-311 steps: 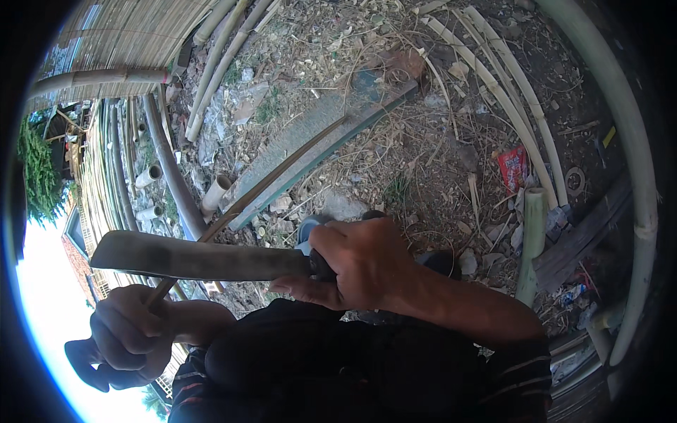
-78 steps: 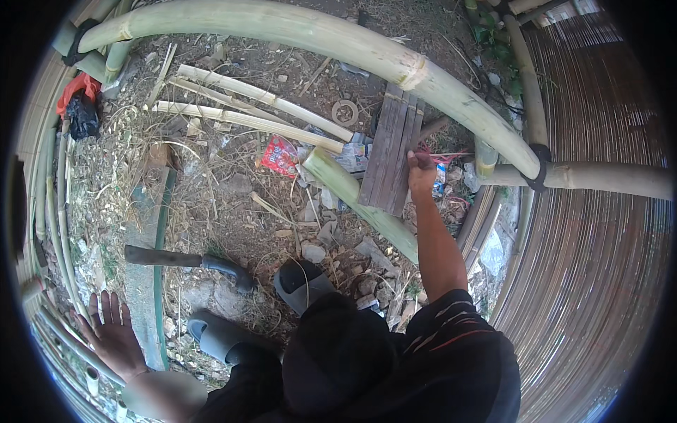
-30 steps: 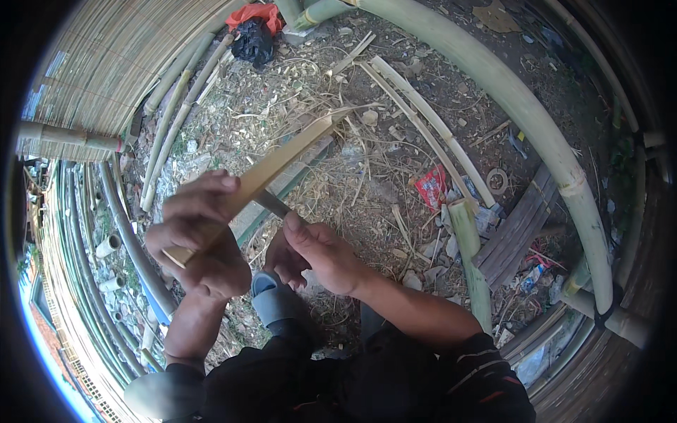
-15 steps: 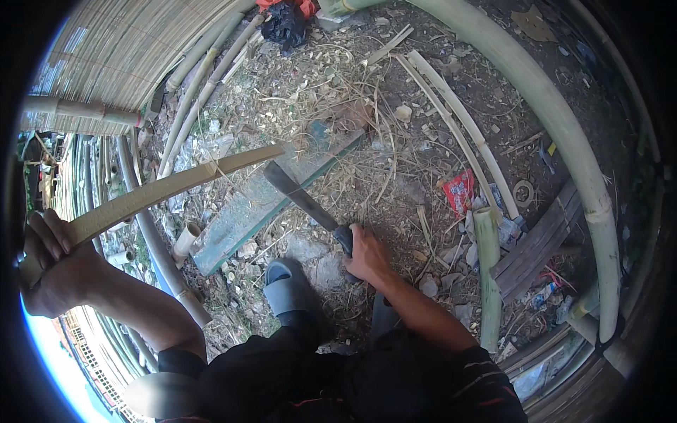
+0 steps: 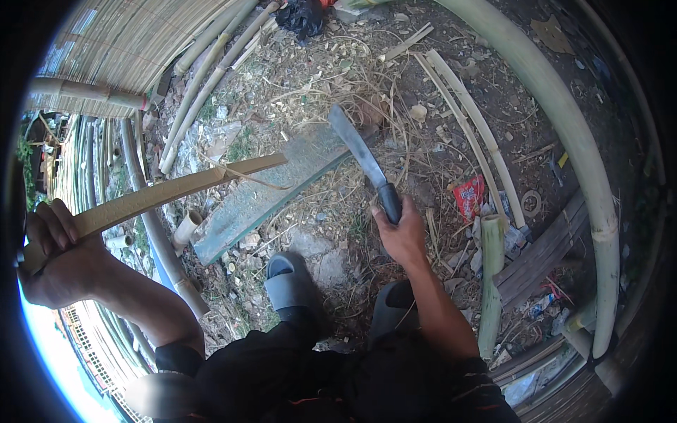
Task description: Scraping and preparing strips of bamboo using a machete tool.
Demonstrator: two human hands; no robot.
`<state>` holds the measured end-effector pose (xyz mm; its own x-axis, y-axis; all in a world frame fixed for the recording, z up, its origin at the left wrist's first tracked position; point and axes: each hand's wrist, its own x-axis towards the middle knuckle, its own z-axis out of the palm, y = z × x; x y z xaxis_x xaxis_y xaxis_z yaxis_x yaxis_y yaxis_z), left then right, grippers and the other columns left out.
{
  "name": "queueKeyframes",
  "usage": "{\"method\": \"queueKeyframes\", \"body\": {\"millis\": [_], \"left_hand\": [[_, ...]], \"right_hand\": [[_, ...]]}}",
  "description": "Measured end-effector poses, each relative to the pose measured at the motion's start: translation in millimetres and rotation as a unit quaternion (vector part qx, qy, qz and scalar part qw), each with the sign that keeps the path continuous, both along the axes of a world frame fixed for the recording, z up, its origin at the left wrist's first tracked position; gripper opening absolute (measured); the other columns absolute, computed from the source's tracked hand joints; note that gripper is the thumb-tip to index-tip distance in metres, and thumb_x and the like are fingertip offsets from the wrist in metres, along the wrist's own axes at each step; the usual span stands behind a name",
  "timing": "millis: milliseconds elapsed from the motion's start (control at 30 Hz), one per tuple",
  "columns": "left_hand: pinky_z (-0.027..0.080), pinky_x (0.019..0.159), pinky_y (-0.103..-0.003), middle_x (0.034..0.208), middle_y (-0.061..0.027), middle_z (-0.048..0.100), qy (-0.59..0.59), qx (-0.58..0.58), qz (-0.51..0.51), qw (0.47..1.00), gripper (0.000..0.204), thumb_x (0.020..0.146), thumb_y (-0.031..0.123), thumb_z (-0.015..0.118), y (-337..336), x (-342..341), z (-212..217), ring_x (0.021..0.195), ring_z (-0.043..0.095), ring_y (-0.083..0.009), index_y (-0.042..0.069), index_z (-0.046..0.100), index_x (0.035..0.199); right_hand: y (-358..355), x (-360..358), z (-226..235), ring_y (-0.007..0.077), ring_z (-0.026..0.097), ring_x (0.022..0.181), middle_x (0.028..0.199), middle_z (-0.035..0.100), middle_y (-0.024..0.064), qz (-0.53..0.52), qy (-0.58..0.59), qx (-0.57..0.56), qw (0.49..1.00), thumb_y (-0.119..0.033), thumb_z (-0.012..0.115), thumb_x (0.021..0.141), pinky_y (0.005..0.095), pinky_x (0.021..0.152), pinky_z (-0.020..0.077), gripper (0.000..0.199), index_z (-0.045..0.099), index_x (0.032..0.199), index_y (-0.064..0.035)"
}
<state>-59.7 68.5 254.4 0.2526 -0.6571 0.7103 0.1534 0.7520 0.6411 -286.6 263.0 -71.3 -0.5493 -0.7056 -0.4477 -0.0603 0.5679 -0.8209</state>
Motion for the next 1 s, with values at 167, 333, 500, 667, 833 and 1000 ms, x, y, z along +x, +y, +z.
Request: {"method": "queueKeyframes", "body": {"millis": [167,333,500,667,833,1000], "left_hand": [[0.029,0.043,-0.026,0.063,-0.0086,0.033,-0.033,0.011,0.069,0.997,0.031,0.086,0.032,0.033,-1,-29,-16,0.049,0.031,-0.0158,0.008,0.035,0.066],[0.032,0.050,-0.030,0.063,-0.0061,0.035,-0.042,-0.040,-0.119,0.991,0.029,0.086,0.032,0.036,-5,-36,-19,0.053,0.035,-0.0165,0.011,0.038,0.067],[0.029,0.050,-0.031,0.060,-0.0044,0.036,-0.069,-0.080,-0.114,0.988,0.027,0.084,0.024,0.041,-2,-32,-18,0.050,0.034,-0.0167,0.015,0.036,0.060],[0.025,0.050,-0.030,0.059,-0.0044,0.035,-0.063,-0.072,-0.095,0.991,0.033,0.082,0.022,0.043,26,-54,-22,0.050,0.030,-0.0157,0.018,0.028,0.053],[0.021,0.050,-0.029,0.056,-0.0050,0.029,-0.019,-0.070,-0.062,0.995,0.030,0.077,0.016,0.044,35,-52,-22,0.050,0.026,-0.0160,0.018,0.027,0.052],[0.026,0.050,-0.033,0.060,-0.0043,0.033,-0.114,-0.107,-0.079,0.985,0.035,0.092,0.030,0.039,15,1,-31,0.052,0.030,-0.0176,0.017,0.037,0.060]], "right_hand": [[6,-23,17,0.0260,0.066,0.062,0.075,0.067,0.0104,-0.093,0.203,-0.133,0.965,-0.032,0.076,0.090,0.0390,0.061,0.0521,0.041,0.058,0.114,-0.0031],[16,-14,-1,0.0287,0.069,0.067,0.079,0.069,0.0143,0.008,0.111,-0.215,0.970,-0.032,0.073,0.092,0.0402,0.063,0.0532,0.045,0.053,0.120,-0.0028],[1,11,54,0.0246,0.067,0.062,0.072,0.066,0.0102,0.057,0.060,-0.178,0.981,-0.033,0.068,0.094,0.0354,0.059,0.0514,0.037,0.058,0.110,-0.0009],[-35,38,138,0.0219,0.063,0.051,0.063,0.060,0.0084,0.183,0.032,-0.369,0.910,-0.043,0.068,0.095,0.0361,0.045,0.0473,0.041,0.057,0.093,-0.0039],[-52,60,114,0.0239,0.060,0.046,0.056,0.056,0.0071,0.204,0.064,-0.363,0.907,-0.041,0.066,0.096,0.0378,0.043,0.0466,0.042,0.056,0.081,-0.0031],[-55,64,116,0.0234,0.058,0.044,0.053,0.054,0.0076,0.211,0.090,-0.288,0.930,-0.036,0.067,0.096,0.0368,0.042,0.0449,0.041,0.056,0.077,-0.0024]]}}
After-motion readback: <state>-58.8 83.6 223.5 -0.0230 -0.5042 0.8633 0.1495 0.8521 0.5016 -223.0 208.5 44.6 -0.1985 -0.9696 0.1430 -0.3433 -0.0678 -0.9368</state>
